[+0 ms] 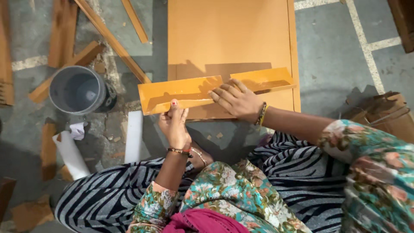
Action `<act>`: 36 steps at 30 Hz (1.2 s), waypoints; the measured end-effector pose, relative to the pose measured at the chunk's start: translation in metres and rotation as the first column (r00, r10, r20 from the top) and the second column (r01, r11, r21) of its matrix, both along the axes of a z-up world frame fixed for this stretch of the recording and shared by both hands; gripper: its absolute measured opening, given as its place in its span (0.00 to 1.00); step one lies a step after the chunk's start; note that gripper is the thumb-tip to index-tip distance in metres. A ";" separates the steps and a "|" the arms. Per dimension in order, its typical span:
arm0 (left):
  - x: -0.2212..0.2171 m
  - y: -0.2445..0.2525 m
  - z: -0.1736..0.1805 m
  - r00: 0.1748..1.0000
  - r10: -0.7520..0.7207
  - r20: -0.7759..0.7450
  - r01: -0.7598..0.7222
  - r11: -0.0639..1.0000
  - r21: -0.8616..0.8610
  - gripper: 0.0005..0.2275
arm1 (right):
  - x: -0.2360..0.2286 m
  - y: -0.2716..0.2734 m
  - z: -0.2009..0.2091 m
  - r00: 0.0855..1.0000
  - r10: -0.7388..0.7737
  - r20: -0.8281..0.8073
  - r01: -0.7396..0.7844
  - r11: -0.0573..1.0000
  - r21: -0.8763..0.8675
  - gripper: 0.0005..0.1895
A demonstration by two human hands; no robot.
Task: The person applies glue to a wooden frame piece using a white foam roller and attaches it to a large flat board. They press the glued piece into place and adjust the board's position on the floor.
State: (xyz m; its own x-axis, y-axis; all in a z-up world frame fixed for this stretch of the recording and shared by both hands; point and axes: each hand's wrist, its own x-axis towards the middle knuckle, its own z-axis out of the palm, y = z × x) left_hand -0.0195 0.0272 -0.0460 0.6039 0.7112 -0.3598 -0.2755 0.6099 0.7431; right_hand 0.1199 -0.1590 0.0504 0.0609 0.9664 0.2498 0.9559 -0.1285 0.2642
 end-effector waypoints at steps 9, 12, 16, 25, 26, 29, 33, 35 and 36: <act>-0.008 -0.033 0.053 0.948 -0.316 0.038 0.301 0.930 0.211 0.11 | 0.024 -0.022 -0.007 1.000 -0.002 -0.007 0.001 0.999 -0.053 0.31; -0.040 -0.047 0.076 0.735 -0.499 -0.459 0.678 0.524 0.516 0.18 | 0.020 -0.021 0.007 0.993 -0.109 -0.038 0.108 0.994 -0.034 0.33; -0.044 -0.048 0.101 0.904 -0.112 -0.413 0.370 -0.280 0.886 0.21 | 0.018 -0.014 0.014 0.973 -0.201 -0.117 0.188 0.976 -0.111 0.36; -0.008 0.011 0.071 0.871 0.237 -0.431 0.481 -0.592 0.647 0.24 | -0.013 -0.001 -0.021 0.798 -0.419 -0.433 0.290 0.897 -0.333 0.39; -0.006 0.017 0.056 0.849 0.227 -0.477 0.509 -0.592 0.625 0.21 | -0.015 0.000 -0.026 0.790 -0.442 -0.425 0.281 0.877 -0.390 0.39; -0.005 0.037 0.011 0.841 0.116 -0.528 0.489 -0.580 0.651 0.18 | -0.022 -0.003 -0.044 0.837 -0.377 -0.398 0.241 0.905 -0.350 0.43; -0.015 0.058 -0.022 0.827 0.042 -0.561 0.505 -0.494 0.708 0.16 | 0.003 -0.027 -0.082 0.896 -0.386 -0.218 0.260 0.856 -0.447 0.35; -0.017 0.080 -0.023 0.820 0.005 -0.572 0.510 -0.458 0.728 0.16 | 0.025 -0.052 -0.094 0.927 -0.360 -0.109 0.306 0.891 -0.336 0.32; -0.016 0.090 -0.021 0.818 -0.012 -0.575 0.512 -0.441 0.737 0.17 | 0.035 -0.065 -0.097 0.937 -0.336 -0.098 0.295 0.909 -0.294 0.31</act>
